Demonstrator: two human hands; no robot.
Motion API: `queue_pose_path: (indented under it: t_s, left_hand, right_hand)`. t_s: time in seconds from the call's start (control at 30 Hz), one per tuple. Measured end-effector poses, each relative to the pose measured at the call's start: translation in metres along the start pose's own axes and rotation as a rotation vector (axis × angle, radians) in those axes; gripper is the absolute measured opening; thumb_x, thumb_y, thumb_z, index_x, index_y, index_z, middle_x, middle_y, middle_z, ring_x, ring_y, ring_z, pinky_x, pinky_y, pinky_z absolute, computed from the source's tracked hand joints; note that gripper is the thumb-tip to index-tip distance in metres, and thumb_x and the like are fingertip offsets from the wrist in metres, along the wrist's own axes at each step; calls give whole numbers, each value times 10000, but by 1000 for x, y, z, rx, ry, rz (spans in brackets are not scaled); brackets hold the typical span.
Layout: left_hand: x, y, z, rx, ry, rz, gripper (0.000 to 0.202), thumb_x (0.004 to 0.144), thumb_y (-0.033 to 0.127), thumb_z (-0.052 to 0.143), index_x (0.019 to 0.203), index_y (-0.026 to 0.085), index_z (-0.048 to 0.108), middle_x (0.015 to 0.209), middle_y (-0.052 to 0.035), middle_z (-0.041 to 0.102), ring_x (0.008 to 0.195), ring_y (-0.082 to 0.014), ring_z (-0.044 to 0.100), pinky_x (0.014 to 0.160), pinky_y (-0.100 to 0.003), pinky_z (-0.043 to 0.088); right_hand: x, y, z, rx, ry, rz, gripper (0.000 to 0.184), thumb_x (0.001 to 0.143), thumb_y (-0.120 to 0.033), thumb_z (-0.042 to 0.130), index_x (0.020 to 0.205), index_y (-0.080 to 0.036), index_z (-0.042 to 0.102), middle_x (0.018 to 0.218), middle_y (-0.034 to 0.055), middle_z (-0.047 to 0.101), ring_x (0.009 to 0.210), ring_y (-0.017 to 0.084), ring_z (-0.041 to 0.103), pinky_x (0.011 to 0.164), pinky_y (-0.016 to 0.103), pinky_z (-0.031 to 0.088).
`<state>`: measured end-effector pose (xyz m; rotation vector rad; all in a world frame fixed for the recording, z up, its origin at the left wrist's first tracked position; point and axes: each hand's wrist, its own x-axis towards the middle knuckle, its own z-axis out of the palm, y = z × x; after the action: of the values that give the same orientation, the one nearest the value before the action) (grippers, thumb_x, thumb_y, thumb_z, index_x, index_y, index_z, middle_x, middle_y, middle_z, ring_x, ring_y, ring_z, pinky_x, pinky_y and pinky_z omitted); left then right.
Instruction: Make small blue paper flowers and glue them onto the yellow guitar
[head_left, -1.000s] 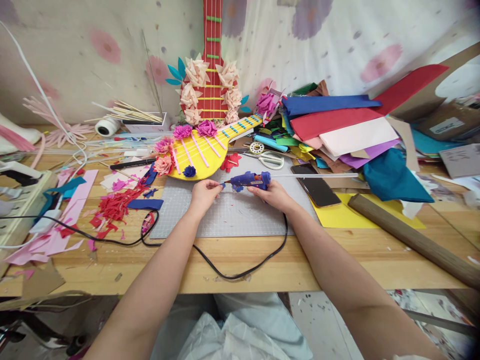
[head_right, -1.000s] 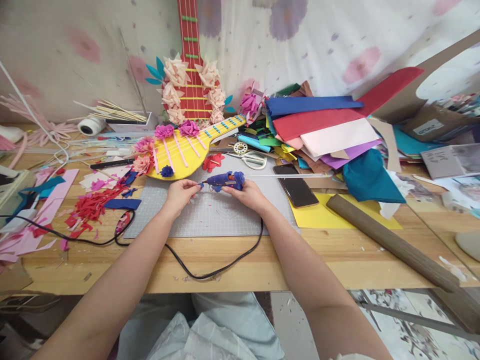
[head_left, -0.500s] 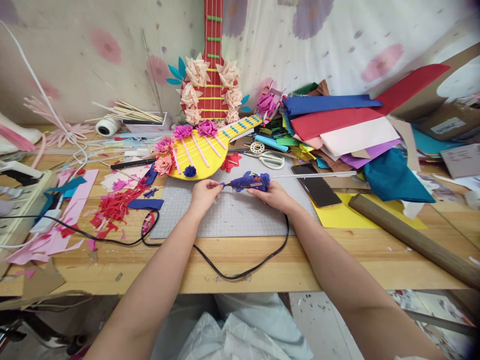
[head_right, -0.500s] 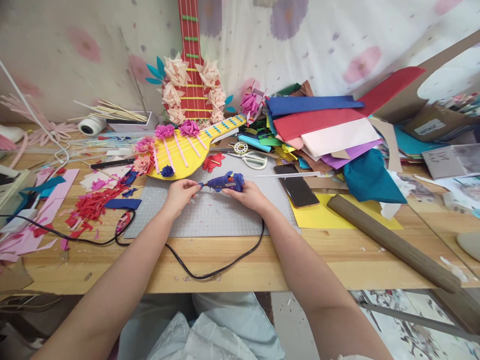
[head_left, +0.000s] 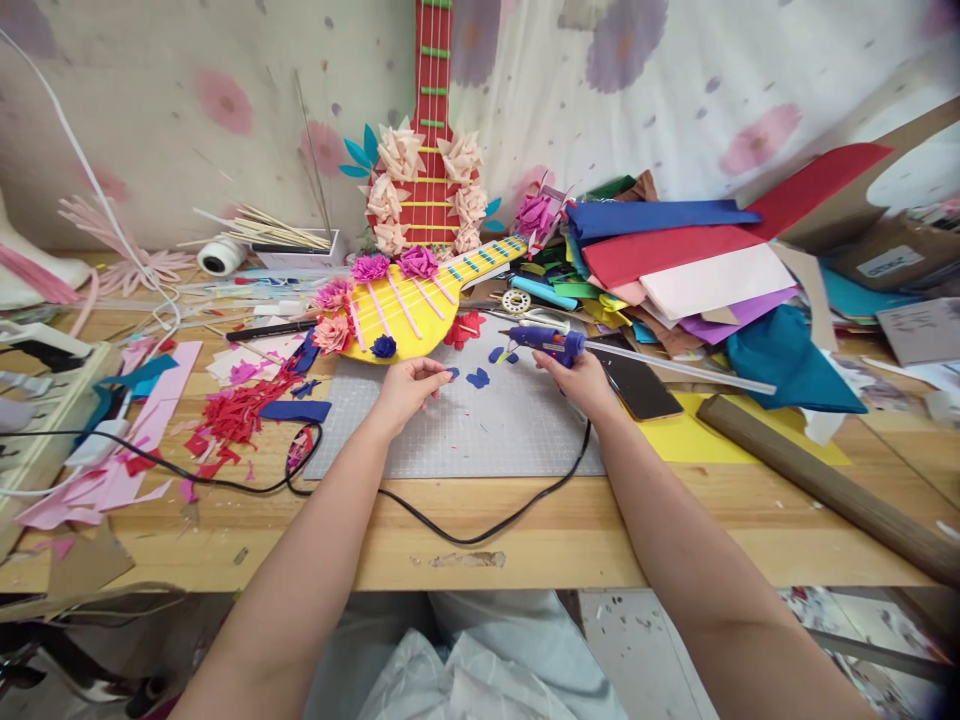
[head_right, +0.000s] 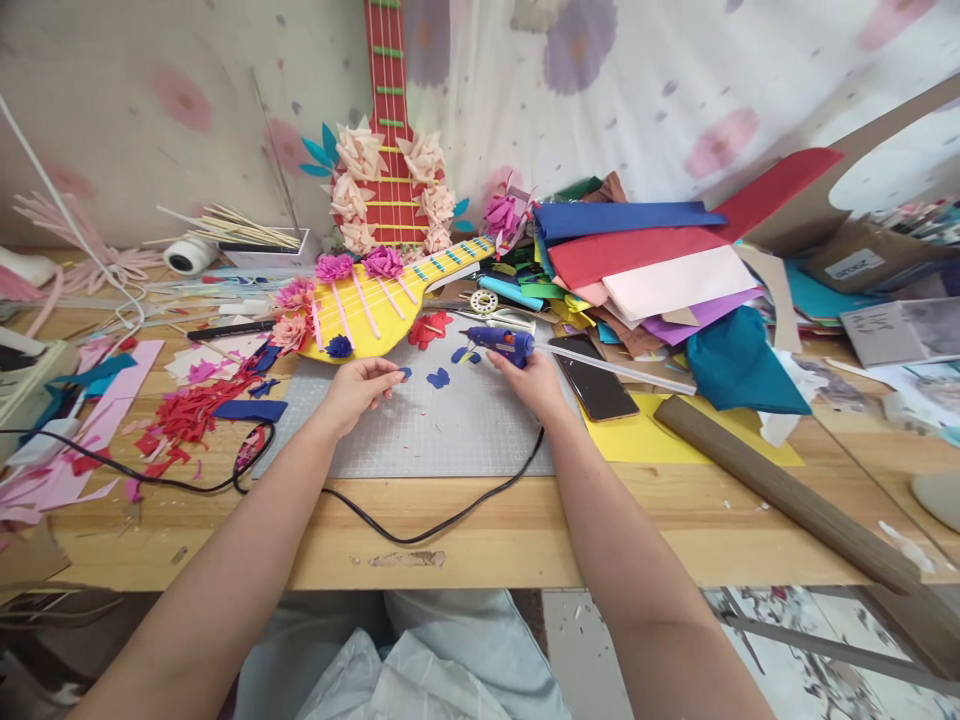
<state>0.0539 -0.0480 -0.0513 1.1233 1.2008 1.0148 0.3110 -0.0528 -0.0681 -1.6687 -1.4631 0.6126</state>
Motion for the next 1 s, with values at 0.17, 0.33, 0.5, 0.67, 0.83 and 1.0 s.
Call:
queue_pose_path:
  t_s: [0.17,0.33,0.5,0.67,0.83,1.0]
  left_hand:
    - [-3,22,-28,-137,26,185,252,521,283,746,688,177,589,543,33,561,433,-52,449,345,-161,244]
    - [-2,33,-67,-291,200,279,198,575,252,713,718,210,583,607,34,557,493,-53,482,350,-147,239]
    - [4,27,-89,-307,370,323,159,614,227,707,707,197,582,598,34,549,459,-33,440,345,-141,245]
    - [12,19,-90,-220,460,350,251,574,210,723,767,180,566,584,55,554,404,-29,413,335,-152,258]
    - [14,17,-90,-79,480,329,349,590,209,708,831,206,456,642,58,597,392,-36,438,363,-164,287]
    - [8,28,-85,362,283,403,457,606,232,725,943,224,416,692,46,635,553,-100,584,540,-221,420]
  right_hand:
    - [14,9,-1,-276,156,143,596,668,-703,535,816,-142,673,797,139,676,784,285,617,685,362,429]
    - [16,6,2,-416,103,148,619,671,-717,516,915,-159,626,916,147,654,874,290,595,716,367,426]
    - [2,-4,-15,-566,216,103,555,629,-659,599,891,-173,544,989,147,608,969,289,541,732,350,407]
    - [-8,-24,-32,-716,-128,197,414,651,-605,601,701,-216,468,736,42,587,679,196,540,569,292,345]
    - [-13,-54,-23,-700,-264,120,391,714,-571,563,617,-216,430,601,-1,545,559,149,475,509,273,283]
    - [-8,-84,5,-204,-309,-118,257,709,-436,623,763,-215,502,691,-11,580,618,127,523,558,255,376]
